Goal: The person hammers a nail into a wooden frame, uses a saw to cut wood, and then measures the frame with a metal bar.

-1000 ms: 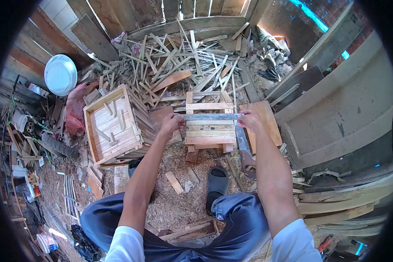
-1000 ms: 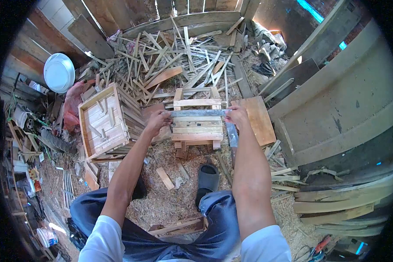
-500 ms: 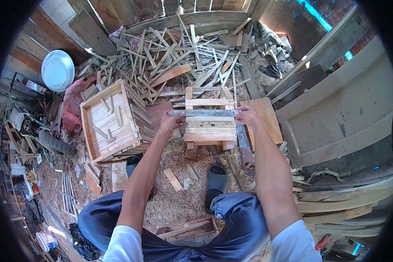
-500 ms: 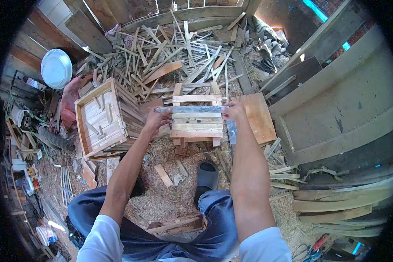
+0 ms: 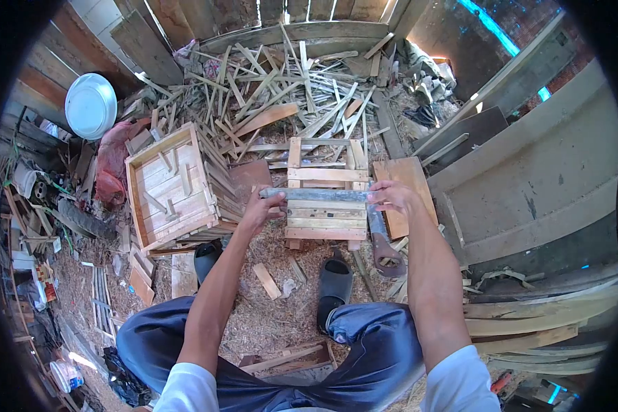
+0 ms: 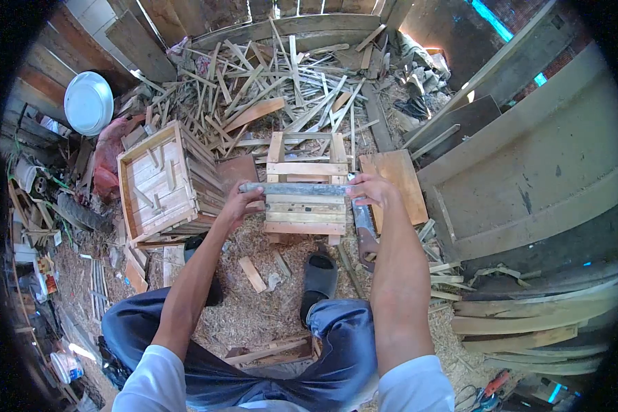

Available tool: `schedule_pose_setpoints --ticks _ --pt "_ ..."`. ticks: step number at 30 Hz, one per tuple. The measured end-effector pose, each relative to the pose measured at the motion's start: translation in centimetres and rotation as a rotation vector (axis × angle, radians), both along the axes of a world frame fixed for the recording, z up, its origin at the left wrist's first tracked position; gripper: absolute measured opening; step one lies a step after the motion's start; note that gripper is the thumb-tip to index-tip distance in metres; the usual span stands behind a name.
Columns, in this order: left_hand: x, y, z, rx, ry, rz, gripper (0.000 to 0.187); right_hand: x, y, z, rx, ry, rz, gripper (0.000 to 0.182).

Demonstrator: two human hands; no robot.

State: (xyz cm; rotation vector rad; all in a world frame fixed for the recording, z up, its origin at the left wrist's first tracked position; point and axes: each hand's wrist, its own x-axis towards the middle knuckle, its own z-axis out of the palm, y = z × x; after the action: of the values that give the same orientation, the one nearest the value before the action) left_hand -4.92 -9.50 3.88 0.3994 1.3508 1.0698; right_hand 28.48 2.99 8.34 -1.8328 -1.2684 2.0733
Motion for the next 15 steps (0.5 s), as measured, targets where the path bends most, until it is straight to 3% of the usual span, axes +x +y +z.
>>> schedule_pose_setpoints --ticks 6,15 --pt "-0.2 -2.0 -1.7 0.058 -0.035 -0.014 0.034 0.9 -0.5 -0.6 -0.060 0.129 0.021 0.029" --pt "1.2 -0.9 -1.4 0.048 0.094 0.069 0.038 -0.3 0.1 -2.9 0.078 0.019 -0.022 0.028"
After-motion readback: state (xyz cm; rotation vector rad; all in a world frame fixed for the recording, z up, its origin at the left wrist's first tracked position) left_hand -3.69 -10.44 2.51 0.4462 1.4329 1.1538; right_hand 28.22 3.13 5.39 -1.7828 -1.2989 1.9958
